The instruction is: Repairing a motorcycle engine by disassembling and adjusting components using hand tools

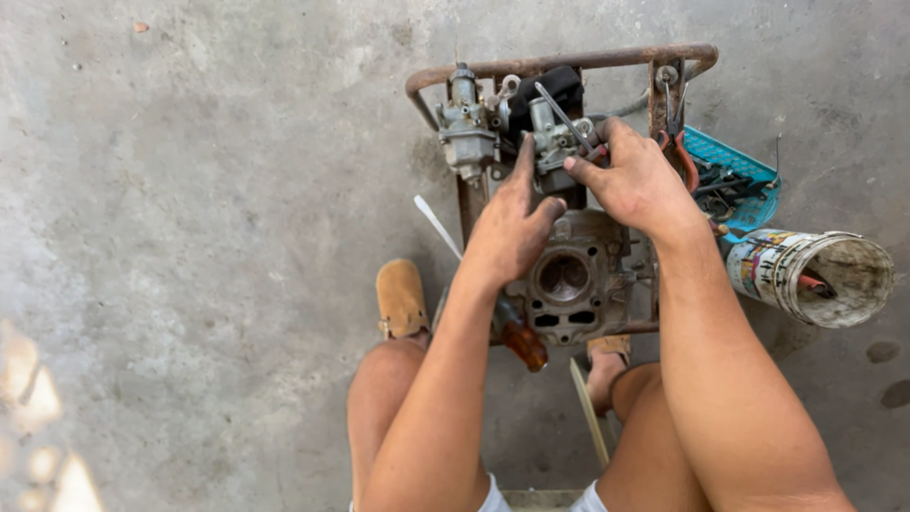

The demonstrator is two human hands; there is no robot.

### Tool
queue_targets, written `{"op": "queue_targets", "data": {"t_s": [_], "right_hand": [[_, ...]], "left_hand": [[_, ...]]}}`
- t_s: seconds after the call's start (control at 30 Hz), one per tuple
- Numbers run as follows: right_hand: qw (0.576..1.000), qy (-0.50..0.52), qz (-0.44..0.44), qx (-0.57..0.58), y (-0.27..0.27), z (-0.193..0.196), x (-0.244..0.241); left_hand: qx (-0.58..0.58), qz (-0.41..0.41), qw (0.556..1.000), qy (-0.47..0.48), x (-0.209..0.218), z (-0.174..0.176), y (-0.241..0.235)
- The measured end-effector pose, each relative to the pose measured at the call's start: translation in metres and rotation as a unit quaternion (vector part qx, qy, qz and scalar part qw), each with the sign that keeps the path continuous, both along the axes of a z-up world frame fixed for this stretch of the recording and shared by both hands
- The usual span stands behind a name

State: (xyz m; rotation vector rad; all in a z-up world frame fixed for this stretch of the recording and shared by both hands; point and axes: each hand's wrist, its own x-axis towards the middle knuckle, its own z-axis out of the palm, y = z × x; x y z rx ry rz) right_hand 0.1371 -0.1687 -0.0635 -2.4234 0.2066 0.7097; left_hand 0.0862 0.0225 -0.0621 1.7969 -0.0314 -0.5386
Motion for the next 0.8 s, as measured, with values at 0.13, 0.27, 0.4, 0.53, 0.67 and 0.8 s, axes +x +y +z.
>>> {"op": "queue_targets", "data": {"t_s": [0.13,0.27,0.4,0.53,0.67,0.8], "right_hand": [[1.0,-0.024,-0.004,0.0,-0.002,0.008,-0.002],[0.997,-0.074,-0.009,0.027,-0.008,0.001,-0.005],[0.993,-0.119,-0.001,0.026,-0.012,0.013,-0.008],[0.983,-0.165,-0.009,0.076,-0.008,0.022,-0.017],[0.968,-0.218,0.053,0.113,0.01,0.056,-0.043],[0.965,-0.193,0.096,0.148,0.035,0.087,-0.079]], "left_hand": [[0.0,0.016,1.0,-0.014,0.002,0.004,-0.001],[0.01,0.018,0.999,-0.033,-0.001,0.002,0.0],[0.037,0.043,0.997,-0.051,-0.005,0.008,-0.001],[0.072,0.048,0.991,-0.098,-0.01,0.015,0.005],[0.099,0.074,0.984,-0.127,-0.016,0.036,0.013],[0.056,0.132,0.983,-0.115,-0.028,0.056,0.008]]}}
